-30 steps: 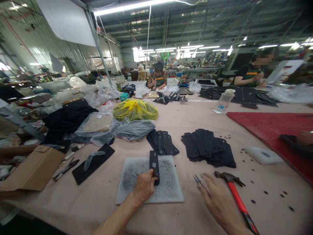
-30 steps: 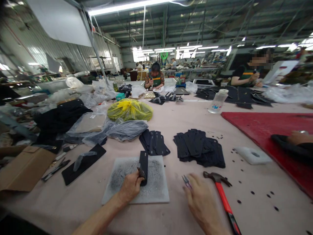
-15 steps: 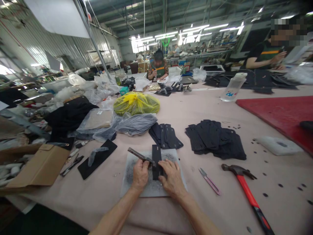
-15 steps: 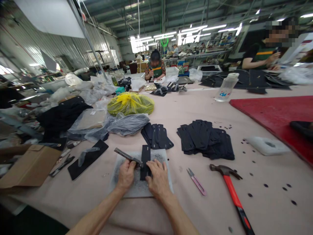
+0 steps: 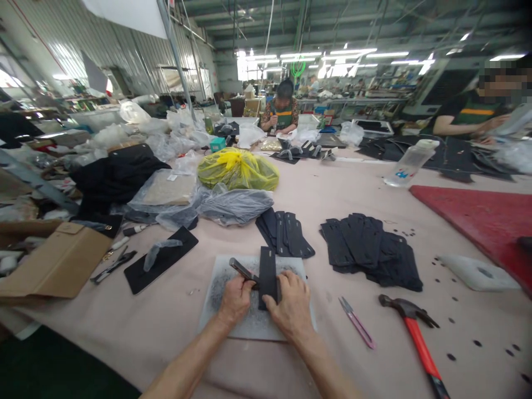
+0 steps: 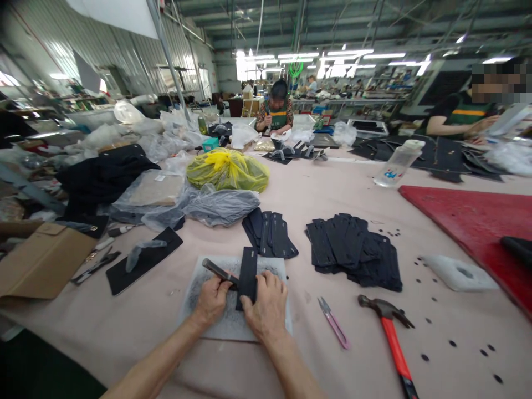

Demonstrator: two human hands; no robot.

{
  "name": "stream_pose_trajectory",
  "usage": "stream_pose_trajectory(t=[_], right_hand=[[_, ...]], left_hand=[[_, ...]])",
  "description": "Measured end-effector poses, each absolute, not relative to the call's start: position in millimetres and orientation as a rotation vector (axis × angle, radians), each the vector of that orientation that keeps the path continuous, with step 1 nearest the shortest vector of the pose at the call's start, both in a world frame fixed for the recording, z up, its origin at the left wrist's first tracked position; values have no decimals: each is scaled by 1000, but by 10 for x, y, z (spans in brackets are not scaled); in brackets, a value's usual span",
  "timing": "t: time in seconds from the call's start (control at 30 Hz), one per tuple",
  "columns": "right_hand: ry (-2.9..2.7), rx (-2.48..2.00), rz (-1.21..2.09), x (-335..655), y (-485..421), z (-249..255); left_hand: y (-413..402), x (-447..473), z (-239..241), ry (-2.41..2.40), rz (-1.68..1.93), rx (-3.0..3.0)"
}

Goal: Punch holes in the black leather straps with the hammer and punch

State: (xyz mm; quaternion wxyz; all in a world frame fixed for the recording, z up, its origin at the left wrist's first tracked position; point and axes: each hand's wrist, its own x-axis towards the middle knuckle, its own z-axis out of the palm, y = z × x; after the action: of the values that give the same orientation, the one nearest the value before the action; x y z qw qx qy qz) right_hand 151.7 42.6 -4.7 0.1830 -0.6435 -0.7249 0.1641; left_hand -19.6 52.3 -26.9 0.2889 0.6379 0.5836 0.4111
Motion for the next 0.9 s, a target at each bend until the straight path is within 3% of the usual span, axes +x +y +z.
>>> stream_pose_trajectory(t=[0.23,0.6,0.9], right_hand=[[-1968,-2045,349,1283,622,69],[-1861,-2073,634,2323,844,6],[-1494,-2360,193,3220,1565,434]], left_hand=[[541,-211,-277,1598,1159,1644],[570,-233,-363,1643,1168,1588],[577,-233,-361,1638,1185,1616]])
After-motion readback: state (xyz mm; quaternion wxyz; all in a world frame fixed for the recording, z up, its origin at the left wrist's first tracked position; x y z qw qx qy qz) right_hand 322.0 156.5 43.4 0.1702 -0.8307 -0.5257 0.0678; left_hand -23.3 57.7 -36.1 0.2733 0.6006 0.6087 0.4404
